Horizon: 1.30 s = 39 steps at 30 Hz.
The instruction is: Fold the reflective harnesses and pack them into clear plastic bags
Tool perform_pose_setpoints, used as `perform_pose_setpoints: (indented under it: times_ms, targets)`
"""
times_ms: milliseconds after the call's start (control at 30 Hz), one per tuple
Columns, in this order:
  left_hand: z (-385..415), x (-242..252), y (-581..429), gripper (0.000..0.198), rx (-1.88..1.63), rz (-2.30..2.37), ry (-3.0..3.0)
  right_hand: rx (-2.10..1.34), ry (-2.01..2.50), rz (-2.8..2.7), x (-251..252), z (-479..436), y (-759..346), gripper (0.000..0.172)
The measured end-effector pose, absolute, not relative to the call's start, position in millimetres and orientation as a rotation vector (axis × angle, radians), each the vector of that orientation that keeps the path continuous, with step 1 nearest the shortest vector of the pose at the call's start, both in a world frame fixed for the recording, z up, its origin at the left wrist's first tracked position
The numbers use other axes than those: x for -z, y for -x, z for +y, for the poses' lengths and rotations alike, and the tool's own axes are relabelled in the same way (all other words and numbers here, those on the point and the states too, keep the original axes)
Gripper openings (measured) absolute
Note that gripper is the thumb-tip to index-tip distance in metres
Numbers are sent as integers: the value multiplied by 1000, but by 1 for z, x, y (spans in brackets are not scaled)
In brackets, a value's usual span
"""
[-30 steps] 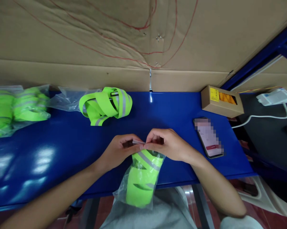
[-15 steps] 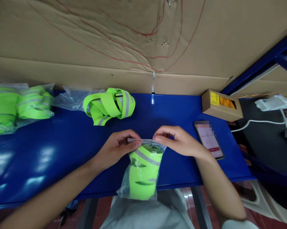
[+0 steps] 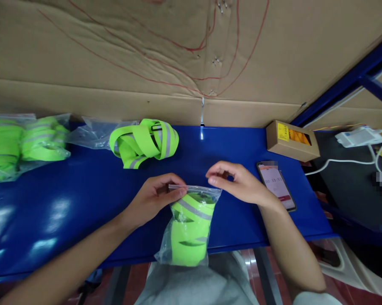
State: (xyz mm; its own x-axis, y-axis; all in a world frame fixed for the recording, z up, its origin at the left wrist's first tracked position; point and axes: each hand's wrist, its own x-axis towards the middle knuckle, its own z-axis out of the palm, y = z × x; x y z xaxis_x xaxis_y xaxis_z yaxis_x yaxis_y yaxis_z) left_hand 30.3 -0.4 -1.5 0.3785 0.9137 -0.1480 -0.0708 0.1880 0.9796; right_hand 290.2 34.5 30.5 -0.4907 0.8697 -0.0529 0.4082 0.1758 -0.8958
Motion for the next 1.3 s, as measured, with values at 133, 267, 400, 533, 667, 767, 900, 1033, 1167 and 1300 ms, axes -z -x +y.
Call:
perform_pose_setpoints:
  times_ms: [133, 267, 400, 533, 667, 767, 900, 1033, 1167, 1300]
  targets:
    - [0, 1, -29, 25, -875, 946, -1180, -1397, 1186, -2040, -28, 30, -289, 33]
    - [2, 0, -29, 23, -886, 964, -1190, -1327, 1223, -1997, -28, 30, -289, 33]
    - [3, 0, -27, 23, -917, 985, -1167, -1388, 1154, -2106, -31, 32, -292, 32]
    - [6, -2, -25, 23, -947, 1006, -1163, -1532, 1189, -2086, -28, 32, -291, 34]
    - [11, -8, -20, 23, -965, 1033, -1230, -1473, 1256, -1919, -25, 30, -287, 36]
    - [16, -9, -14, 24, -987, 1080, -1274, -1503, 1249, -1829, -25, 30, -286, 35]
    - [24, -1, -6, 27, -1029, 1111, -1217, -1477, 1276, -1729, -27, 33, -289, 35]
    - [28, 6, -4, 28, -1013, 1055, -1120, -1435, 1300, -1756, -26, 34, -291, 33]
    - [27, 4, -6, 23, -1016, 1006, -1095, -1414, 1311, -1784, -19, 35, -292, 30]
    - [24, 2, -8, 21, -1015, 982, -1081, -1379, 1290, -1803, -16, 35, -291, 26]
